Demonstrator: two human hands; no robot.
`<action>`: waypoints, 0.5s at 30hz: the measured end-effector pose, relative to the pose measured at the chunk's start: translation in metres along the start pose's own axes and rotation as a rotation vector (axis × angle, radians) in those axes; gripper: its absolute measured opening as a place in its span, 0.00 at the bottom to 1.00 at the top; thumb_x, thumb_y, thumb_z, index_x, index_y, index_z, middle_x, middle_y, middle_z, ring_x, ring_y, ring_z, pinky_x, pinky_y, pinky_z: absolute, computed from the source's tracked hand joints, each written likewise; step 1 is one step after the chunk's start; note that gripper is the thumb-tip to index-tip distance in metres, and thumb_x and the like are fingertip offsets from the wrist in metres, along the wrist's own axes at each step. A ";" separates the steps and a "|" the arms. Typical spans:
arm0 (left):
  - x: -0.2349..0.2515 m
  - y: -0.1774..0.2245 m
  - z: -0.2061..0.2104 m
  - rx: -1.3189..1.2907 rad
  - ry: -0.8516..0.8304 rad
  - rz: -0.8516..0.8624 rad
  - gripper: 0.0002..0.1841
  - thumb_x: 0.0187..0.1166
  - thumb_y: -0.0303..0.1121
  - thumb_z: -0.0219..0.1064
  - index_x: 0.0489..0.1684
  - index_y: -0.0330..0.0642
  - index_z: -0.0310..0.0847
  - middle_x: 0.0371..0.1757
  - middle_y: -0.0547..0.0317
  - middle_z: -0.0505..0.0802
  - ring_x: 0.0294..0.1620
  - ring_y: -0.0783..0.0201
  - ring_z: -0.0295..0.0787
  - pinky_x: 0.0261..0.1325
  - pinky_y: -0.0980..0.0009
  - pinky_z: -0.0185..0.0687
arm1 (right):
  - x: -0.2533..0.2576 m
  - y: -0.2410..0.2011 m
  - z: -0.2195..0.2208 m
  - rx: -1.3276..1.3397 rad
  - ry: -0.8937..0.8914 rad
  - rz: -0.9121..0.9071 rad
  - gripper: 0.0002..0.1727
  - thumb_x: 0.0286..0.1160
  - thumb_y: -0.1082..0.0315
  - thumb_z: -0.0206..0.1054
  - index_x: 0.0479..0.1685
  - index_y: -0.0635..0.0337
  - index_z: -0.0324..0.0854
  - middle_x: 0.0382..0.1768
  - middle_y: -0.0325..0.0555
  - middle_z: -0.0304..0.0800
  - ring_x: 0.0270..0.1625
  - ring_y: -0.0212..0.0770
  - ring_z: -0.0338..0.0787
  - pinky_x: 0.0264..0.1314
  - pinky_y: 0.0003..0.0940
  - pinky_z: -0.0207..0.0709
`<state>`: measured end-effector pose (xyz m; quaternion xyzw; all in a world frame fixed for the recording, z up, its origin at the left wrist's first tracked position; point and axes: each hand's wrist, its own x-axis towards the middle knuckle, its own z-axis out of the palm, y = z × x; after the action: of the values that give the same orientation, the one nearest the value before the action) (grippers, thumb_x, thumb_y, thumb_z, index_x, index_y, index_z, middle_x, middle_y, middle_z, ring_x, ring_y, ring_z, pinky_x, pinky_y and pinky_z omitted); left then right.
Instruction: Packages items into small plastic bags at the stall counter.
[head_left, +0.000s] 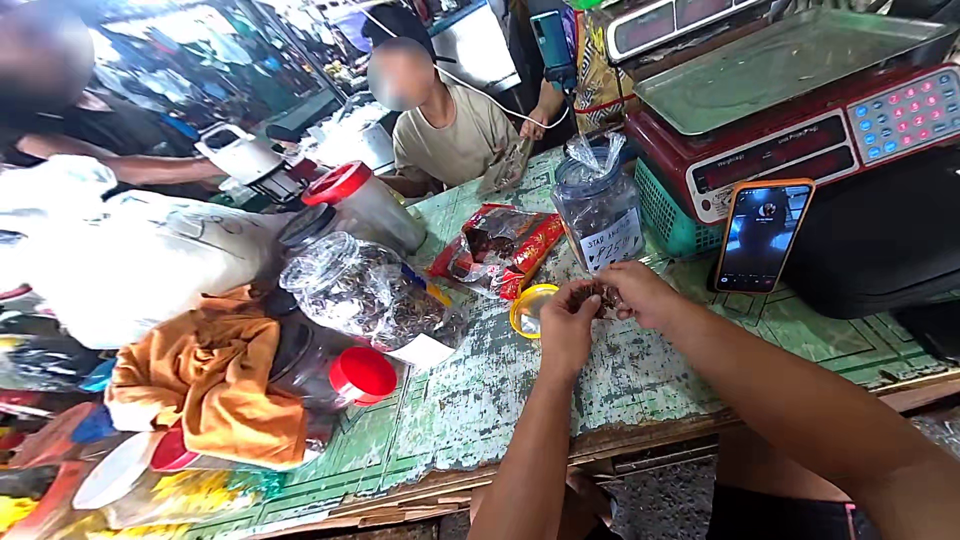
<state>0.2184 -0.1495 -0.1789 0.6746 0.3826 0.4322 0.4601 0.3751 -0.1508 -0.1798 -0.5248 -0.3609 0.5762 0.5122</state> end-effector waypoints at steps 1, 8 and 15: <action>0.002 -0.002 0.000 0.031 -0.010 -0.018 0.12 0.82 0.22 0.67 0.60 0.35 0.85 0.48 0.50 0.95 0.43 0.60 0.95 0.51 0.61 0.94 | -0.001 -0.001 0.001 -0.004 -0.002 0.014 0.16 0.91 0.54 0.58 0.50 0.57 0.83 0.19 0.37 0.67 0.14 0.30 0.64 0.16 0.24 0.61; 0.007 -0.009 -0.003 0.025 -0.111 -0.147 0.10 0.82 0.22 0.67 0.57 0.32 0.85 0.45 0.48 0.95 0.41 0.59 0.95 0.52 0.62 0.93 | 0.000 -0.001 -0.001 -0.067 0.003 -0.004 0.16 0.89 0.55 0.61 0.48 0.59 0.84 0.19 0.37 0.69 0.15 0.30 0.66 0.17 0.23 0.62; 0.018 -0.010 -0.010 0.279 -0.224 -0.279 0.11 0.82 0.24 0.67 0.57 0.34 0.86 0.46 0.50 0.95 0.40 0.62 0.94 0.50 0.64 0.92 | 0.004 0.007 -0.003 -0.342 -0.015 -0.120 0.10 0.83 0.62 0.69 0.49 0.61 0.86 0.36 0.46 0.84 0.26 0.35 0.75 0.26 0.30 0.69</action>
<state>0.2139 -0.1269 -0.1822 0.7161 0.4745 0.2297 0.4574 0.3768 -0.1491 -0.1876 -0.5773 -0.4881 0.4788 0.4464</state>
